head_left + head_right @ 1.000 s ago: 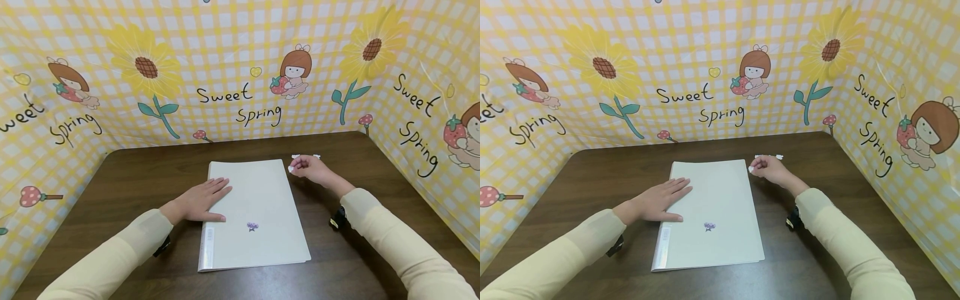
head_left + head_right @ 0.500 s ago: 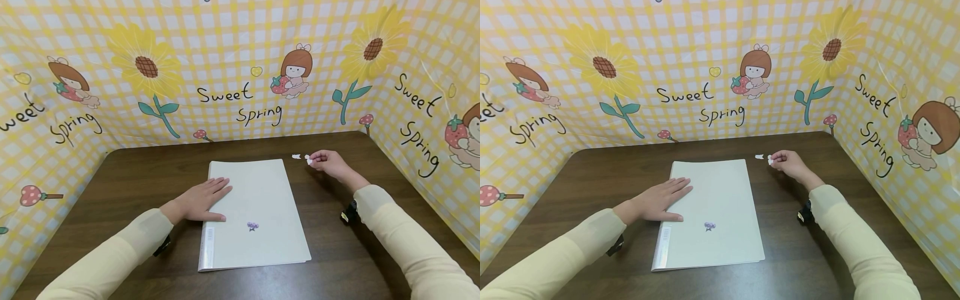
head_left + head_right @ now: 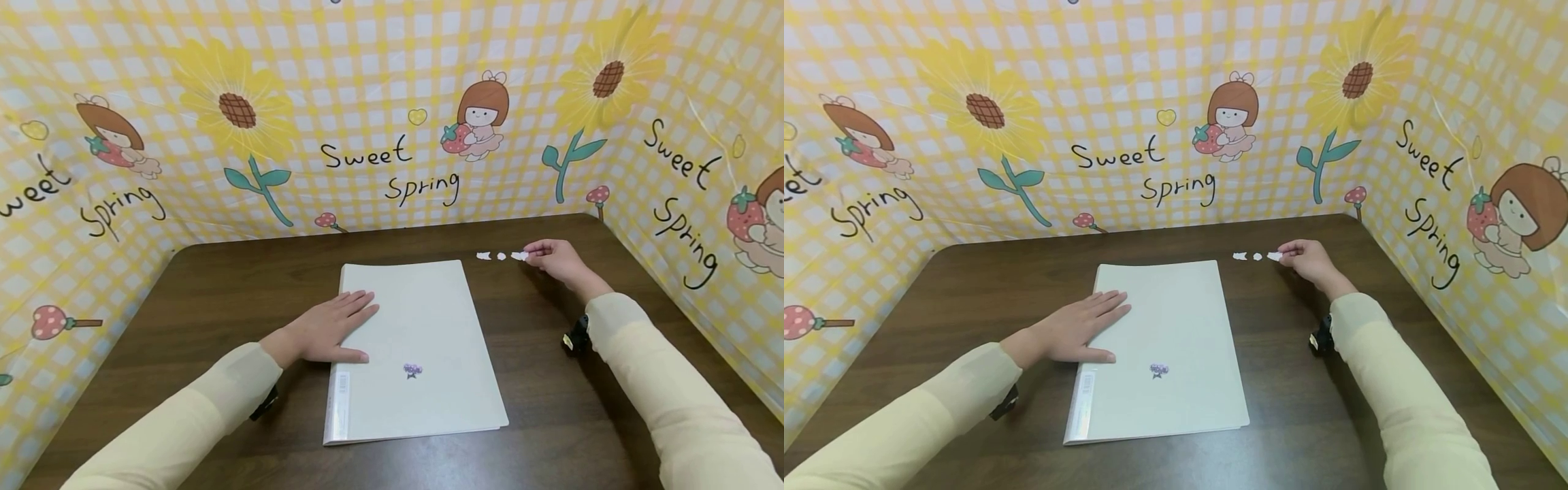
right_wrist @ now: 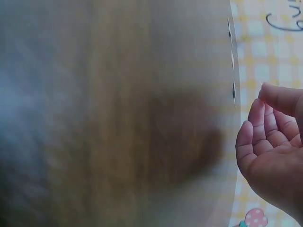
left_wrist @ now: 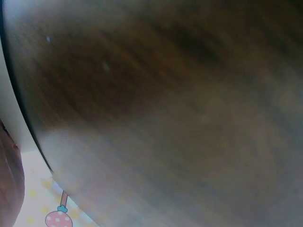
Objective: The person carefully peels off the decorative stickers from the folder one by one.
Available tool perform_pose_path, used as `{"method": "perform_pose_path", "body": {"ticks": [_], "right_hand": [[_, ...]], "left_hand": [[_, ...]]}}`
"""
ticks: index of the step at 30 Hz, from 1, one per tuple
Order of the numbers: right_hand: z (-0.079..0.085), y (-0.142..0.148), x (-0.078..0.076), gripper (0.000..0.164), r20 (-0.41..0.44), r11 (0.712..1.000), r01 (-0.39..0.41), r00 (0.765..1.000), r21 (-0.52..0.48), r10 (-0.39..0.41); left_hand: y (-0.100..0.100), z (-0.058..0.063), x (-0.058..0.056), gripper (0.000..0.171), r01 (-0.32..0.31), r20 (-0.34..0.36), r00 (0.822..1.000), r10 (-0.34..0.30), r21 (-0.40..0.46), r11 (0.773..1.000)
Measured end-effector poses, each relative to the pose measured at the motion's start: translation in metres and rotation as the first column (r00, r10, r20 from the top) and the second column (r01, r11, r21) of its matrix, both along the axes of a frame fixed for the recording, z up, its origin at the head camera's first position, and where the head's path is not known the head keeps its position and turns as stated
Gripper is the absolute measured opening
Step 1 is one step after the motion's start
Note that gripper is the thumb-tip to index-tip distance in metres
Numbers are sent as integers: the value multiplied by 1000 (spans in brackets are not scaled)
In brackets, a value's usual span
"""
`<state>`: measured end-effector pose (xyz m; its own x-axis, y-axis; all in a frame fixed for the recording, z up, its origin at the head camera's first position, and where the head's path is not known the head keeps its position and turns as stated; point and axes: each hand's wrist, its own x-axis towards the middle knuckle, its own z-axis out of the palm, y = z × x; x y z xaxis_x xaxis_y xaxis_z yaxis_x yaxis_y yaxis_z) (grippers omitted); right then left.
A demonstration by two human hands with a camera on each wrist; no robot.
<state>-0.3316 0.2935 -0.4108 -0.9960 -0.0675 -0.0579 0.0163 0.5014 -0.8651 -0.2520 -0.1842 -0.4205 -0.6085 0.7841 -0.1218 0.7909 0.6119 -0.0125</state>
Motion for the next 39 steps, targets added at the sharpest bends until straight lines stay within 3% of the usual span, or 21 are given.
{"method": "perform_pose_path", "body": {"ticks": [9, 39], "right_hand": [[-1, 16, -8, 32, 49, 1000, 3, 999, 30, -4], [-5, 18, -19, 26, 18, 992, 14, 1000, 129, -17]], "left_hand": [[0, -1, 0, 99, 3, -5, 1000, -3, 4, 1000], [1, -1, 0, 100, -25, 17, 1000, 25, -16, 1000]]}}
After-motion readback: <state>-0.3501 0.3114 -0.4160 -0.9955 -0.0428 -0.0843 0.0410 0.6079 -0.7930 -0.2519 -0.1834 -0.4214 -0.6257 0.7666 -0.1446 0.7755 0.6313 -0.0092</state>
